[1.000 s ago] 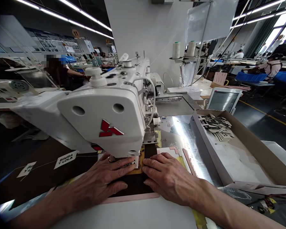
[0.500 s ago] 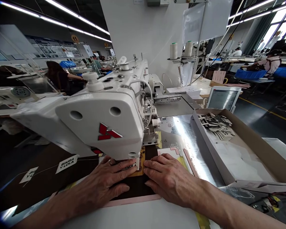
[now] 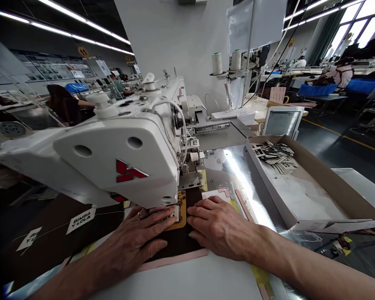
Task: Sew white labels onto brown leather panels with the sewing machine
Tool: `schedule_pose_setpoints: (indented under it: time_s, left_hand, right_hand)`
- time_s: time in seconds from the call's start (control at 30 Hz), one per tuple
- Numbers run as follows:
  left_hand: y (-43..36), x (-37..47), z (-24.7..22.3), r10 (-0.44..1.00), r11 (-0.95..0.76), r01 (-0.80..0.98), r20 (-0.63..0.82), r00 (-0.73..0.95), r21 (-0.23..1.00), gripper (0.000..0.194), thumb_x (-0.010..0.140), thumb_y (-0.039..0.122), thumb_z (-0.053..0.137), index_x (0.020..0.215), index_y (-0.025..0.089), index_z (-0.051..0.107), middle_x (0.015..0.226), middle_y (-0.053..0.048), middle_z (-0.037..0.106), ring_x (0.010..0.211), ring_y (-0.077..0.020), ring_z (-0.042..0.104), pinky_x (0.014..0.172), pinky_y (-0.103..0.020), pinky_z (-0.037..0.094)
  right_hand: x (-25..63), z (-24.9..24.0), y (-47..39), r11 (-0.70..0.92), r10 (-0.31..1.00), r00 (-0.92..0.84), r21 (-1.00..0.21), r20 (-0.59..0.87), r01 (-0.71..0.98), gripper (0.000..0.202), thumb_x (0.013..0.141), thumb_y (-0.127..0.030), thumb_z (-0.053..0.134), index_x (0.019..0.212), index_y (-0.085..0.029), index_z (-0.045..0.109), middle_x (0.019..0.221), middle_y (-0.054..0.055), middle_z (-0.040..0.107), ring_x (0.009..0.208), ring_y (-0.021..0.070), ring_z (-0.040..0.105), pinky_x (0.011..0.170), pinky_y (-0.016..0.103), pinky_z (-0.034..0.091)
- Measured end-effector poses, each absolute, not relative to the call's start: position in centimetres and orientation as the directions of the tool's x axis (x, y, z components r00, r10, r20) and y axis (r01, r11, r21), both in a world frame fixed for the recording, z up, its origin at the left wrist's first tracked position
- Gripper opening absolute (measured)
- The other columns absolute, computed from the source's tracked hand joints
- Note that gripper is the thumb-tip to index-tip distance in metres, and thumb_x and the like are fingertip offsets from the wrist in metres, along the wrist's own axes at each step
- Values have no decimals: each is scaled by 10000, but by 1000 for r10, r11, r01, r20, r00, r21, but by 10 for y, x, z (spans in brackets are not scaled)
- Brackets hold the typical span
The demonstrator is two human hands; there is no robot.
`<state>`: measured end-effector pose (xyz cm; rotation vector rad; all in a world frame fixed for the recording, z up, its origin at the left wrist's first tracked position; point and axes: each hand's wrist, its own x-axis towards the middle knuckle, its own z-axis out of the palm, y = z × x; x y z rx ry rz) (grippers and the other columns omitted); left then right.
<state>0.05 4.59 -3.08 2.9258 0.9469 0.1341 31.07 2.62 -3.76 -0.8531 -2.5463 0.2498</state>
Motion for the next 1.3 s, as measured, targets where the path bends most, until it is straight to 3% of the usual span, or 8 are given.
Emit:
schedule_pose_setpoints:
  time_s: [0.13,0.37,0.5,0.6,0.83,1.03,1.17,1.3]
  left_hand:
    - [51,5,-26,603,-794,598,12,798,108,504,1112,431,492,1605,370,404,1623,-5,487,1386,-230,589,1191,-434,322]
    - [65,8,-24,640,-760,633,4,768,146,480,1101,451,504,1572,363,477,1483,-17,643,1264,-252,671,1023,-402,485]
    - [68,9,-21,685,-720,677,2,729,153,465,1081,445,529,1533,336,544,1270,-31,768,1107,-258,723,939,-389,534]
    - [67,10,-20,689,-717,676,26,724,168,464,1077,429,536,1528,320,553,1174,-32,796,1104,-262,718,971,-391,530]
    - [63,8,-26,695,-706,684,-3,719,185,497,1084,429,524,1572,336,490,1477,-4,647,1301,-293,634,1102,-462,470]
    - [63,10,-28,690,-714,674,22,724,188,484,1102,403,486,1577,310,483,1489,-8,636,1336,-282,619,1161,-490,449]
    - [52,-1,-30,712,-701,702,66,699,124,511,1098,399,493,1598,304,451,1483,-45,641,1361,-301,603,1179,-521,459]
    - [35,-27,-35,727,-681,731,154,669,40,559,1061,461,580,1592,338,457,1582,-47,543,1464,-322,507,1186,-524,478]
  right_hand:
    - [313,-39,27,785,619,-714,-283,326,551,303,1100,-324,545,1313,-172,698,1418,84,682,1292,270,621,1113,468,503]
    - [317,-41,31,774,633,-709,-273,312,571,336,1122,-345,496,1325,-167,696,1461,81,658,1342,280,594,1118,481,498]
    - [318,-41,32,764,645,-699,-281,308,581,334,1126,-345,486,1328,-176,692,1458,80,661,1357,277,583,1125,478,484]
    - [318,-40,32,760,649,-699,-284,300,584,326,1124,-346,496,1329,-183,689,1461,78,659,1358,272,581,1121,475,478]
    - [319,-40,31,762,648,-700,-275,302,587,319,1126,-347,487,1315,-195,695,1451,67,666,1333,268,595,1090,469,478]
    - [320,-40,30,762,647,-694,-267,317,590,301,1118,-347,511,1298,-201,703,1431,60,679,1314,266,612,1073,472,482]
    - [321,-41,30,767,642,-688,-251,339,591,293,1117,-345,514,1280,-200,709,1408,69,690,1286,278,628,1059,479,487]
    - [319,-35,29,787,615,-694,-235,375,571,274,1113,-323,518,1255,-191,711,1323,85,724,1181,269,672,1000,451,512]
